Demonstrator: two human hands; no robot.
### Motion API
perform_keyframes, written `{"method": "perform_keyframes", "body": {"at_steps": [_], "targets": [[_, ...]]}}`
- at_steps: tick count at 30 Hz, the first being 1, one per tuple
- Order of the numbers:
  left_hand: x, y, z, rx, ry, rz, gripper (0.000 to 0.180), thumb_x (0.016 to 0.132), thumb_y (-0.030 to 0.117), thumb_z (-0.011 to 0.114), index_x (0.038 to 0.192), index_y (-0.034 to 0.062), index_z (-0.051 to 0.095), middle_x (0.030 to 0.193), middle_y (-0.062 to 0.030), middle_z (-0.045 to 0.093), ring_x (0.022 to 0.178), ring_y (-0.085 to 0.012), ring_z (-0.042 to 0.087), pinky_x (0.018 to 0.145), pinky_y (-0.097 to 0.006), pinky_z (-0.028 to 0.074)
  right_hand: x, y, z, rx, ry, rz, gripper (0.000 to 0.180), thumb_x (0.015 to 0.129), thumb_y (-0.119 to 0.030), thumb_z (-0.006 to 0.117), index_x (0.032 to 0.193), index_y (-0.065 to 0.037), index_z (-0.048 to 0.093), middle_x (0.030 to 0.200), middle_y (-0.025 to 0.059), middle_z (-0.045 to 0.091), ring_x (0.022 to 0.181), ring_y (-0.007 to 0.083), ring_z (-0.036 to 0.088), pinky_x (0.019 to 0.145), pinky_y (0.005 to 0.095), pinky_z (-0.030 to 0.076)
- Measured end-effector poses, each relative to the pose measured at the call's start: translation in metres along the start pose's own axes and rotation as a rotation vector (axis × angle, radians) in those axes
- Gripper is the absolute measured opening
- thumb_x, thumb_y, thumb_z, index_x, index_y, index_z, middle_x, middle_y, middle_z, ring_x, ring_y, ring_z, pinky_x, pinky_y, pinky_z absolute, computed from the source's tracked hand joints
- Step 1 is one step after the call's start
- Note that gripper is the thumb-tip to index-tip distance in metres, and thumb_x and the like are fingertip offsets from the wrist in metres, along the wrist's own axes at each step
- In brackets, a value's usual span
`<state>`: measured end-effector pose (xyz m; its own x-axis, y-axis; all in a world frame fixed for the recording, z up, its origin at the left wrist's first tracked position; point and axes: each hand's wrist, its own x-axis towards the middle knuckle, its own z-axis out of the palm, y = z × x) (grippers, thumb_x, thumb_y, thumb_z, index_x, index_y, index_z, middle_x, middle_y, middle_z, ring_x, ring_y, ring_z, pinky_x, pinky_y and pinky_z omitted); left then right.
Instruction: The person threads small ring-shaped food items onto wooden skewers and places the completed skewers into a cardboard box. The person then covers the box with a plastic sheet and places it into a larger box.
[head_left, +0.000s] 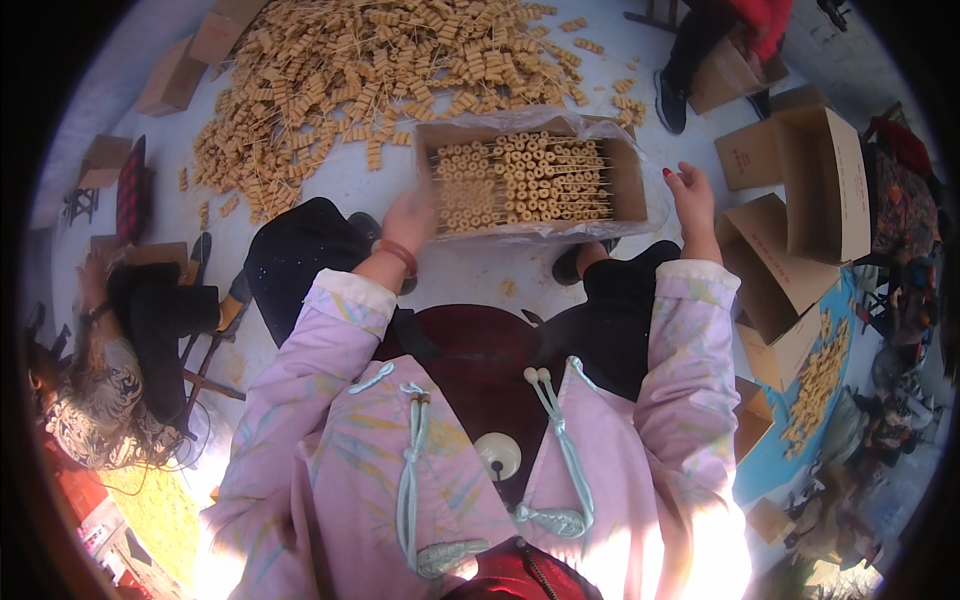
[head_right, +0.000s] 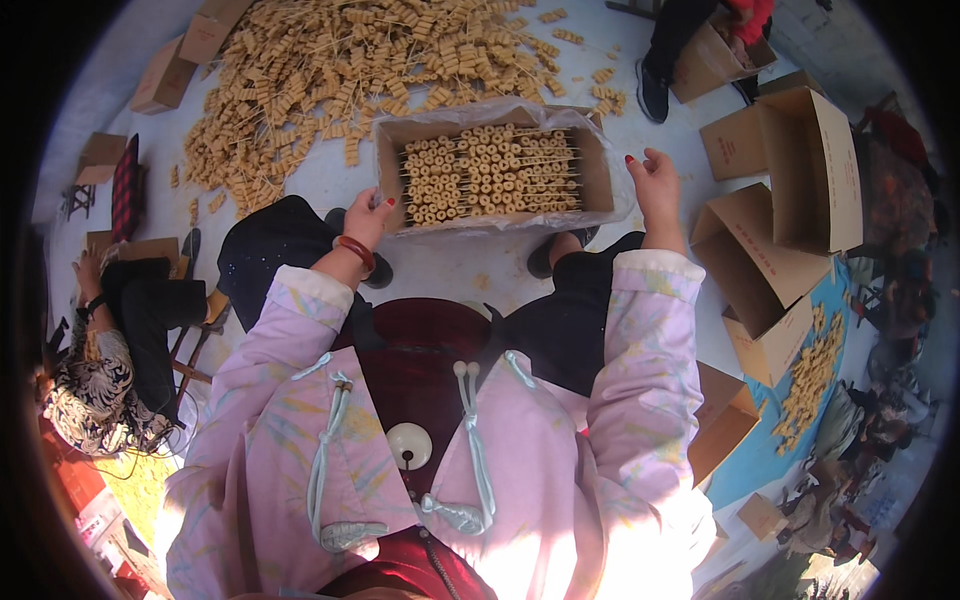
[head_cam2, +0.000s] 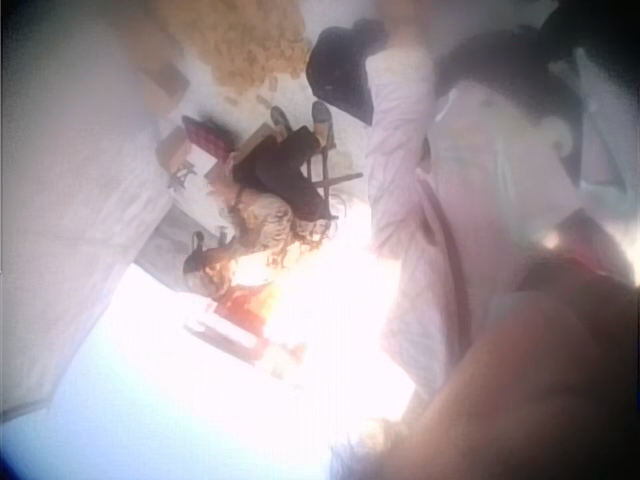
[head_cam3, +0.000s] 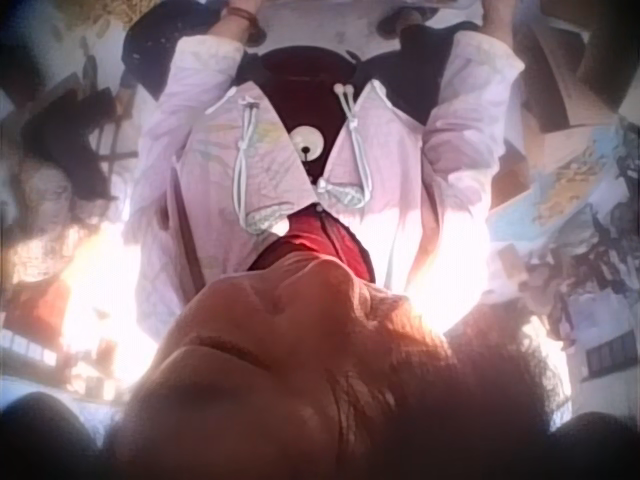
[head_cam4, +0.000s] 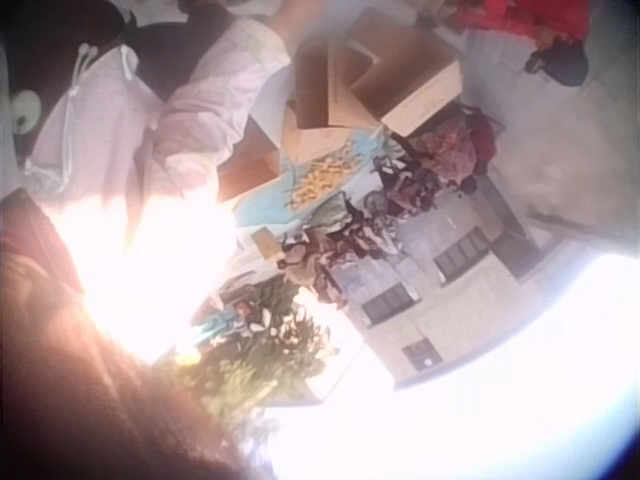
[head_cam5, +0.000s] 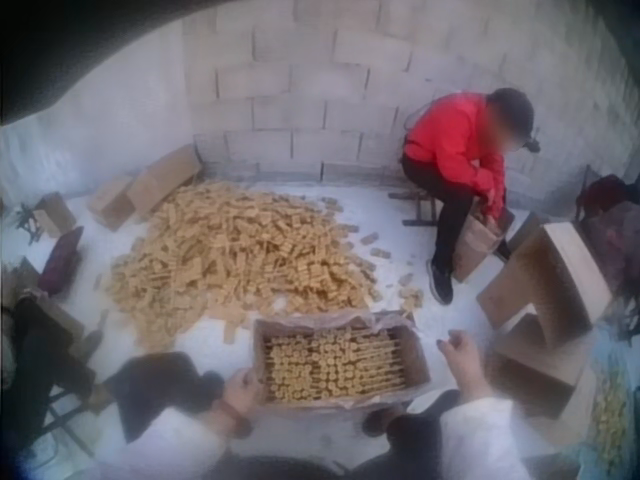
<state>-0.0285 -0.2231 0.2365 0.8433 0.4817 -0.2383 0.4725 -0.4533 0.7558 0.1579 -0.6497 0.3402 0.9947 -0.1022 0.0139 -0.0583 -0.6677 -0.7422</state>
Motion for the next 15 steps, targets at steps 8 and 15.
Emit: {"method": "perform_keyframes", "body": {"at_steps": [8,15], "targets": [[0.001,-0.004,-0.002,-0.163,0.072,-0.045,0.055,0.082,0.022,0.077,0.128,0.0019,0.054,0.095,-0.006,0.067,0.083,-0.012,0.061,0.073,-0.027,0.05,-0.001,-0.003,-0.013,-0.054,-0.048,0.05,0.053,0.081,-0.027,0.074,0.124,0.001,0.059,0.106,0.0159,0.066,0.098,0.0253,0.063,0.087,0.0351,0.049],[0.01,-0.025,0.001,-0.448,0.073,-0.161,0.063,0.081,0.033,0.077,0.131,0.0042,0.053,0.101,-0.0058,0.066,0.087,-0.0117,0.059,0.078,-0.025,0.047,0.002,0.006,-0.023,0.005,-0.132,0.158,0.061,0.08,-0.032,0.074,0.127,0.002,0.056,0.11,0.0169,0.066,0.103,0.0257,0.063,0.09,0.035,0.048]]}}
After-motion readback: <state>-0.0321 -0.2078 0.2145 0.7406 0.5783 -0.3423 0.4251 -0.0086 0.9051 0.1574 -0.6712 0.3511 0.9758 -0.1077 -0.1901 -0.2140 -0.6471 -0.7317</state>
